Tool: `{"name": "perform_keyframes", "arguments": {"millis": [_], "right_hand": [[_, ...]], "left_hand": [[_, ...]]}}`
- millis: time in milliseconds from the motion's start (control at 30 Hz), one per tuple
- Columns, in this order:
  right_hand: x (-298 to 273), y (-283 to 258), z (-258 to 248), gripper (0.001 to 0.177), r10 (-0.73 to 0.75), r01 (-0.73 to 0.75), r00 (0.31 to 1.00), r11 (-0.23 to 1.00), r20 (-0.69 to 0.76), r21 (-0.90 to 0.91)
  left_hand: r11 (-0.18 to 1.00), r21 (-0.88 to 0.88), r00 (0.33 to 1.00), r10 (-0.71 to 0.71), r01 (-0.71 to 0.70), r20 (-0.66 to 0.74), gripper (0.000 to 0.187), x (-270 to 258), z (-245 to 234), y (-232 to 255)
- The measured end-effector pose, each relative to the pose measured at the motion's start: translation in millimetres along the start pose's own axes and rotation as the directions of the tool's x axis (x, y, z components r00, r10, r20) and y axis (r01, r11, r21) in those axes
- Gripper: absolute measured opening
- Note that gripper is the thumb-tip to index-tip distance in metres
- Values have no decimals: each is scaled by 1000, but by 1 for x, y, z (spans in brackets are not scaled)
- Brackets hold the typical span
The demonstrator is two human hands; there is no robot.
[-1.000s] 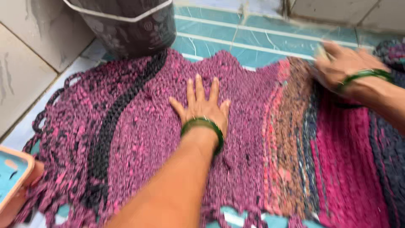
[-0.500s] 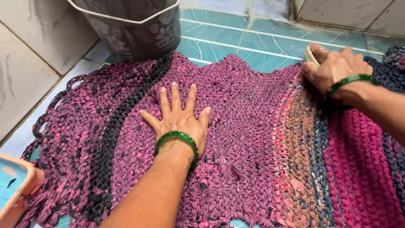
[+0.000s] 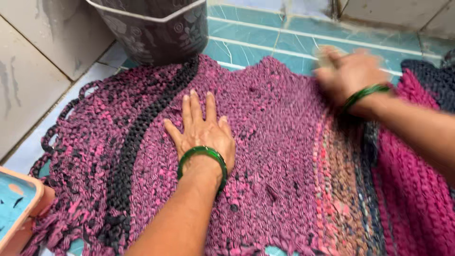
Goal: The person scrubs a multi-colored woven rug on a tiled floor using a handheld brush, holding the rug steady with one hand while scrubbing different sections of the fabric.
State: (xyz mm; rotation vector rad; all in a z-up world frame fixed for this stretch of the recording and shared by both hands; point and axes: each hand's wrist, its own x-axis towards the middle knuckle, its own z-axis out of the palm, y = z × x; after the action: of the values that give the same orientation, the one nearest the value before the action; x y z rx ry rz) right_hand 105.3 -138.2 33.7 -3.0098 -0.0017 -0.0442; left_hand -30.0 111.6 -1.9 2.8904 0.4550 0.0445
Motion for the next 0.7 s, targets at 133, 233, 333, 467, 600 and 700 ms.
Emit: {"name": "perform_keyframes", "arguments": {"millis": [133, 233, 333, 467, 600, 700], "right_hand": [[37, 28, -27, 49, -379, 347, 925, 869, -23, -353], [2, -15, -31, 48, -140, 129, 990, 959, 26, 251], [-64, -94, 6, 35, -537, 545, 834, 837, -125, 41], [-106, -107, 33, 46, -683, 721, 628, 691, -372, -52], [-28, -59, -5, 53, -185, 187, 982, 980, 32, -73], [-11, -46, -37, 52, 171, -158, 978, 981, 122, -112]], "left_hand": [[1000, 10, 1000, -8, 8, 3, 70, 2, -4, 2], [999, -39, 998, 4, -1, 58, 69, 6, -11, -7], [996, 92, 1000, 4, -2, -27, 63, 6, -22, -40], [998, 49, 1000, -27, 27, 16, 67, -8, -15, -61], [998, 45, 997, -55, 53, 46, 69, -2, -19, -59], [999, 29, 998, -43, 42, 42, 69, -2, -22, -57]]}}
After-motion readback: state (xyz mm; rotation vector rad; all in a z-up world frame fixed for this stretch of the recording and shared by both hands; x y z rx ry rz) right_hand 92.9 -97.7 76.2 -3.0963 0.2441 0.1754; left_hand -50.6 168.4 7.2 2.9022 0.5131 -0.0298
